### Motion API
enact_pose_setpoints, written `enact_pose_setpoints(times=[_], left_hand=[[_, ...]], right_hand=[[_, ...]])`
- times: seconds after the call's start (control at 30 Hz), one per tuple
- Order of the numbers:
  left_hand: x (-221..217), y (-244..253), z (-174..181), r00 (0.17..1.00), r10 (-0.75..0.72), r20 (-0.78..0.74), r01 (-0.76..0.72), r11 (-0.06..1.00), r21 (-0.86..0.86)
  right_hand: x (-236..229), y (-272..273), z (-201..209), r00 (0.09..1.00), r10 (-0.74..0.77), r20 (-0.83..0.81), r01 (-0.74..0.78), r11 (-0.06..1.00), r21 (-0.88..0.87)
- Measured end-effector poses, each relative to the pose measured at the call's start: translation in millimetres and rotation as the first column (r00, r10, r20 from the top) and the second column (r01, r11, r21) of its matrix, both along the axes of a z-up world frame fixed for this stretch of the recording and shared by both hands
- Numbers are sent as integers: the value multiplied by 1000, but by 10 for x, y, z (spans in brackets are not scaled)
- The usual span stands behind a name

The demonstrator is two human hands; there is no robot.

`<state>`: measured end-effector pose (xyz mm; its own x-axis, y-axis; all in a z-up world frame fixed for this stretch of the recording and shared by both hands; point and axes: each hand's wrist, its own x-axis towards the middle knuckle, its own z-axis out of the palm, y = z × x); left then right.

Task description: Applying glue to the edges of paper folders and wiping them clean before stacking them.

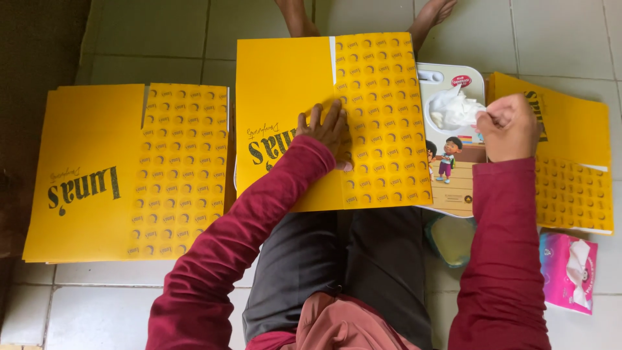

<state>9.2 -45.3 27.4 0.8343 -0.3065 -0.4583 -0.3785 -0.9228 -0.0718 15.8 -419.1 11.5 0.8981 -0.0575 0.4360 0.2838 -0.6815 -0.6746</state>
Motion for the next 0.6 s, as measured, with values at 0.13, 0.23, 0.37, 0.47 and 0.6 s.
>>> enact_pose_setpoints(times=[0.13, 0.23, 0.37, 0.47, 0.6], left_hand=[[9, 17, -38, 1000, -10, 19, 9, 1000, 11], [8, 20, -6, 1000, -6, -2, 6, 1000, 7], [-73, 37, 126, 1000, -5, 12, 5, 1000, -12], [-127, 51, 240, 999, -7, 36, 9, 999, -32], [-139, 55, 292, 999, -7, 44, 9, 999, -42]], right_hand=[[-47, 55, 220, 1000, 15, 22, -13, 994, -105], [-130, 84, 309, 993, 42, 111, -18, 978, -207], [-522, 717, 470, 971, 240, 8, -239, 970, -42], [-1035, 1447, 235, 897, 436, 77, -426, 897, -114], [-1618, 2080, 306, 781, 588, 210, -506, 793, -339]])
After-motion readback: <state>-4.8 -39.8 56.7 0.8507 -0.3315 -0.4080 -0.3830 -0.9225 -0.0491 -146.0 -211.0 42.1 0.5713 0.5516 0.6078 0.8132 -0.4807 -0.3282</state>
